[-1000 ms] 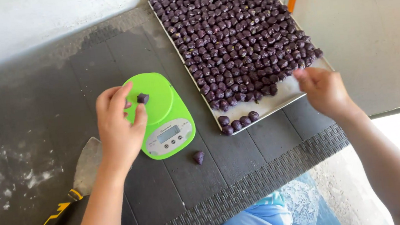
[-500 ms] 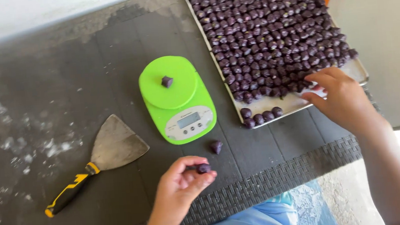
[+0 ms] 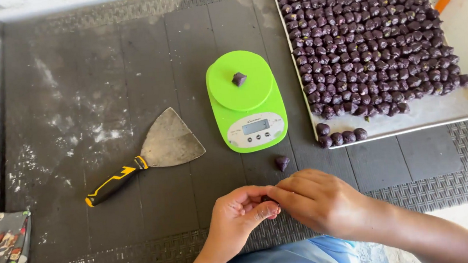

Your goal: The person weighs small purple dough balls on a scale and arranges them on a tray, then cuts and rolls yellow dough on the work surface.

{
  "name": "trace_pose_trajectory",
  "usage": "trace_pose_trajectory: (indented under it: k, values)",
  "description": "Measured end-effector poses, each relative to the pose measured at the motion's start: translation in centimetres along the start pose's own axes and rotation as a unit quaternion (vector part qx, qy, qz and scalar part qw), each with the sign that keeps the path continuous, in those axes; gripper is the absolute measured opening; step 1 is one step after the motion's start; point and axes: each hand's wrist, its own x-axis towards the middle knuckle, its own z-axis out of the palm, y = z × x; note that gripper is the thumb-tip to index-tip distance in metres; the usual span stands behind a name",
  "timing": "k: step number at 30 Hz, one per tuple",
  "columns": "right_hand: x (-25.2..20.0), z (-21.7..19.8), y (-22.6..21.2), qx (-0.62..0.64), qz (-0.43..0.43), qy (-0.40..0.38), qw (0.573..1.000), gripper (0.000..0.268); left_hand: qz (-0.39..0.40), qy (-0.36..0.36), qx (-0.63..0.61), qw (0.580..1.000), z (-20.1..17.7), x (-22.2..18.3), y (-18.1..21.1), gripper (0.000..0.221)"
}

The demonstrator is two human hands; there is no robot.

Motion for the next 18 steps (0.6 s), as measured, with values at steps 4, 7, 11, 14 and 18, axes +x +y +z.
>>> trace_pose_trajectory:
  k: [4,7,11,14,18]
  values:
    - [1.3,0.6,0.5,0.078,-0.039,-0.034,0.996,0.019,0.006,0.011,0.000,1.000,-1.1,-1.0,-0.1,0.031]
    - [2.6,1.0,2.2,0.191,-0.044,-0.063,0.979,0.017,0.014,0.006,0.002,1.000,-1.9,-1.1,0.0,0.031]
    - [4.2,1.5,5.3,0.278,0.023,-0.049,0.959,0.010,0.041,0.078,0.009,0.996,-2.2,-0.7,0.4,0.017]
    - [6.0,1.5,11.3,0.059,0.123,0.030,0.990,0.023,0.058,0.118,0.041,0.990,-3.5,-0.3,-0.5,0.015]
    - [9.2,3.5,18.5,-0.062,0.108,0.090,0.988,0.021,0.041,0.087,0.077,0.992,-3.2,0.0,0.0,0.015]
